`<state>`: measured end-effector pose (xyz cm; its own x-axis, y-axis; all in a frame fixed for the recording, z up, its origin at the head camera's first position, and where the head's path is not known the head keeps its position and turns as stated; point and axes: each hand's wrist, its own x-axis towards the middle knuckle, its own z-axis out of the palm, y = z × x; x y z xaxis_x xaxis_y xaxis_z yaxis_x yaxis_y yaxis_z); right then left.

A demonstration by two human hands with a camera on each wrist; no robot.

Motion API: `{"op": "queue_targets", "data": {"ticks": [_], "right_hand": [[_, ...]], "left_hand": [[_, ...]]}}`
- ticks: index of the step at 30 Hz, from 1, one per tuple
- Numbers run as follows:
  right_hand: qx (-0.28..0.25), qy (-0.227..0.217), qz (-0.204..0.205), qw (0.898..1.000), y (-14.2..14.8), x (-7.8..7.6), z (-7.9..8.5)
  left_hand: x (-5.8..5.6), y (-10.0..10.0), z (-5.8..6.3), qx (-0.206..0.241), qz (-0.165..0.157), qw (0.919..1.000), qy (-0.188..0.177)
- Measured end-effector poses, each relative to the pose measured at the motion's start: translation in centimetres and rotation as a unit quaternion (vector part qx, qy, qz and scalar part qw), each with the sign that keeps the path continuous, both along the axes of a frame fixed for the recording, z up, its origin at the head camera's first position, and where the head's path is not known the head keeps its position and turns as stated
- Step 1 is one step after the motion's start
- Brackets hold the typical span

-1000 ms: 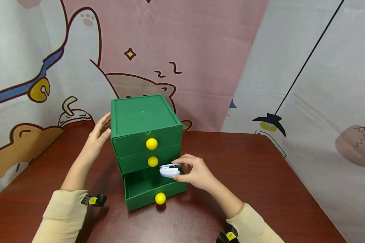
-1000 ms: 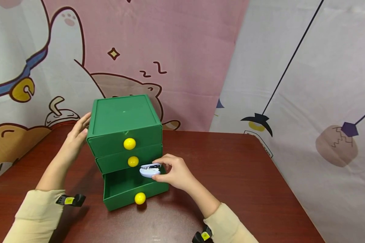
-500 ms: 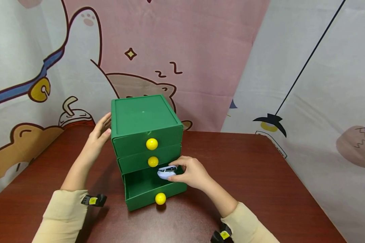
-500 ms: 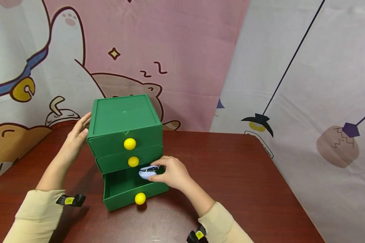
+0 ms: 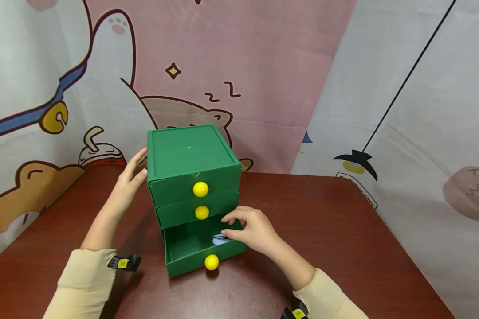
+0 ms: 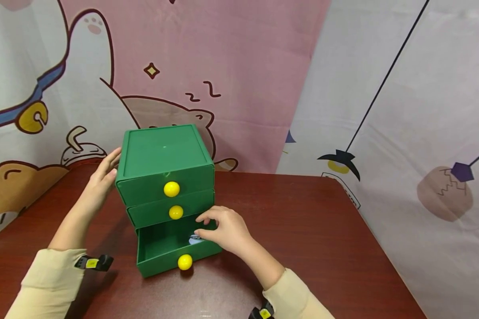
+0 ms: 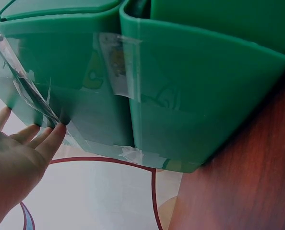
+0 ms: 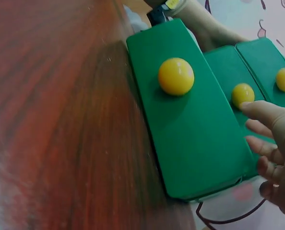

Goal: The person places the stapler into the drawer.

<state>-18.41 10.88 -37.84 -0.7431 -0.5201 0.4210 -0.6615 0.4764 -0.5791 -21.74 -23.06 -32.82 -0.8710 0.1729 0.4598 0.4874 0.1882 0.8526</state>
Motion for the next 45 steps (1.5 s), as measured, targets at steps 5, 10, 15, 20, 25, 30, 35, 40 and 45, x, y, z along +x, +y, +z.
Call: {"op": "queue_targets", "data": {"ticks": [5, 10, 15, 20, 25, 30, 35, 40, 45], "right_hand": [[-0.015, 0.076, 0.031, 0.997, -0.1, 1.3, 0.3], [-0.006, 0.131, 0.119, 0.984, -0.3, 2.2, 0.3], [0.093, 0.179, 0.168, 0.965, -0.8, 2.9, 0.2], [0.154, 0.157, 0.181, 0.959, -1.1, 3.3, -0.1], [0.179, 0.125, 0.181, 0.959, -1.4, 3.4, -0.4], [0.169, 0.064, 0.183, 0.966, -1.6, 3.2, -0.9], [0.128, 0.013, 0.188, 0.974, -1.8, 2.9, -1.3], [0.108, -0.003, 0.180, 0.978, -2.0, 2.4, -1.6], [0.092, -0.038, 0.167, 0.981, -2.3, 1.8, -1.8]], "left_hand": [[-0.1, 0.1, -0.1, 0.003, -0.001, 1.0000, 0.001], [0.0, 0.1, 0.0, 0.000, 0.000, 1.0000, -0.001], [0.0, 0.1, 0.0, 0.001, 0.000, 1.0000, -0.004], [0.0, 0.1, 0.0, -0.003, 0.003, 1.0000, -0.005], [0.0, 0.1, -0.1, -0.004, 0.003, 1.0000, -0.005], [-0.1, 0.0, -0.1, 0.001, 0.002, 1.0000, -0.004], [0.0, 0.0, -0.1, -0.003, 0.004, 1.0000, -0.004], [0.0, 0.0, -0.1, -0.005, 0.004, 1.0000, -0.004], [0.1, 0.0, 0.0, -0.008, 0.003, 1.0000, -0.002]]}}
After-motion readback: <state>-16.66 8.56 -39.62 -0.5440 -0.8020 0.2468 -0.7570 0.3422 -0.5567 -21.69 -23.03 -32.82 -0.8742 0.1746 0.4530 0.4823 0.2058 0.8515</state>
